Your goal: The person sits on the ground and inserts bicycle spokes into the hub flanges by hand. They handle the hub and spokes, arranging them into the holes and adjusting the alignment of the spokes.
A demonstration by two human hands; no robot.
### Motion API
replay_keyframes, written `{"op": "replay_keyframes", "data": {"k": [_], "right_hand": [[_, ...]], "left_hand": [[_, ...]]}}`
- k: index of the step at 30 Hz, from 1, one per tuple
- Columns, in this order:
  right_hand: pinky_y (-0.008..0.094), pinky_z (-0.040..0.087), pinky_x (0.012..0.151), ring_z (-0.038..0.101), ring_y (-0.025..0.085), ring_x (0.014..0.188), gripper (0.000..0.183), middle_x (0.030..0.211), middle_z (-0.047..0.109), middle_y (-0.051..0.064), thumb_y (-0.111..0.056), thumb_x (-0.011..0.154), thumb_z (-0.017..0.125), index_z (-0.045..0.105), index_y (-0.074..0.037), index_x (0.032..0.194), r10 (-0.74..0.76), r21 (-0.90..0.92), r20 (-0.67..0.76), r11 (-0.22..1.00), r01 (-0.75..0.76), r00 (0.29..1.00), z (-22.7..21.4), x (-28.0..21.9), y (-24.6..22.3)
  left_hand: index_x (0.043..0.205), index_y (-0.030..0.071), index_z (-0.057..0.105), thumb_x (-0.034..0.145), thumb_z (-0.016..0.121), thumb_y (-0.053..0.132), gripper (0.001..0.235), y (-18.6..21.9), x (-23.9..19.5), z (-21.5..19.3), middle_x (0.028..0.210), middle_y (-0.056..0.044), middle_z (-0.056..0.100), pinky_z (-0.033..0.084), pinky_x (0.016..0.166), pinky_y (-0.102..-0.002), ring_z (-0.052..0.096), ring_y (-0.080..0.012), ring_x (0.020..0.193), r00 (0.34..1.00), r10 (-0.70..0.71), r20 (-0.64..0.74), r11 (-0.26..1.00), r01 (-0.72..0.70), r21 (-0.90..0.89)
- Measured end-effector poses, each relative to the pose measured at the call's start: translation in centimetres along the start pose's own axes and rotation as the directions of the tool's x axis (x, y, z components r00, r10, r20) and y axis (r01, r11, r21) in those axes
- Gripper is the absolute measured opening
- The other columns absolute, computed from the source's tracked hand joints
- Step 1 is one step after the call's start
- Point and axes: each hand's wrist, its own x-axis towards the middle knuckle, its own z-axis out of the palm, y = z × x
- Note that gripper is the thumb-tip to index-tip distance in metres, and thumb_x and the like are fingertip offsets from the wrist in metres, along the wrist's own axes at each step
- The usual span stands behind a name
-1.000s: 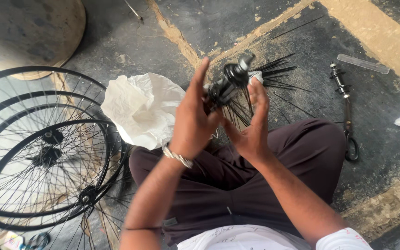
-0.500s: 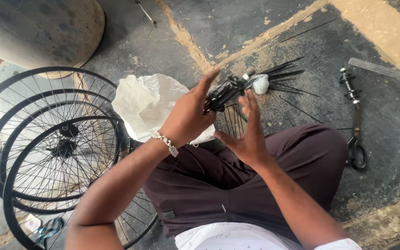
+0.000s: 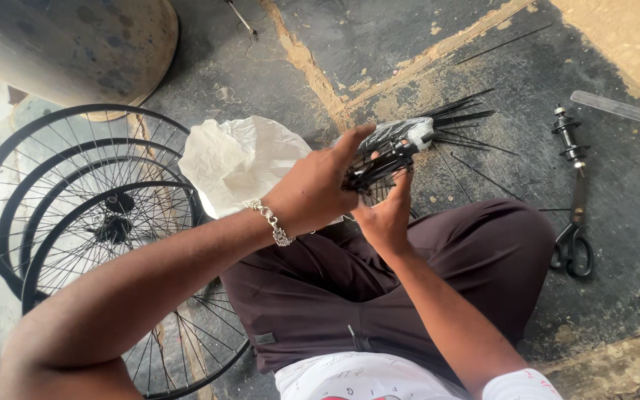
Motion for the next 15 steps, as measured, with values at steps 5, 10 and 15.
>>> {"op": "replay_keyframes", "data": {"k": [5,10,15], "right_hand": [[0.037,0.055,0.095,0.065,0.022,0.105,0.078,0.117,0.061,0.013,-0.001,0.084,0.081,0.036,0.003,0.147,0.012,0.024,-0.090,1.000,-0.010,0.996,0.0,-0.3,0.7],[0.036,0.055,0.093,0.065,0.021,0.102,0.073,0.114,0.063,0.011,0.000,0.085,0.077,0.037,0.005,0.146,-0.015,0.100,-0.091,0.995,0.024,0.996,0.5,-0.8,0.4],[0.033,0.056,0.072,0.070,0.017,0.082,0.016,0.093,0.070,0.007,-0.002,0.095,0.071,0.062,-0.001,0.109,0.007,0.135,-0.029,0.991,-0.003,1.000,0.7,-0.9,1.3]], "left_hand": [[0.152,0.015,0.029,0.075,0.072,0.006,0.089,1.3,-1.0,0.0,0.090,-0.023,0.073,0.054,0.077,-0.051,0.072,-0.0417,0.090,0.983,-0.137,0.122,0.990,0.138,0.001],[0.150,0.012,0.029,0.074,0.074,0.007,0.089,2.2,-1.2,-0.3,0.094,-0.023,0.072,0.054,0.075,-0.052,0.071,-0.0429,0.088,0.992,-0.087,0.091,0.992,0.077,0.104],[0.151,0.013,0.029,0.073,0.068,0.003,0.087,2.8,-1.4,-1.2,0.091,-0.022,0.072,0.056,0.074,-0.049,0.073,-0.0404,0.084,0.964,-0.225,0.145,0.967,0.202,0.153]]}}
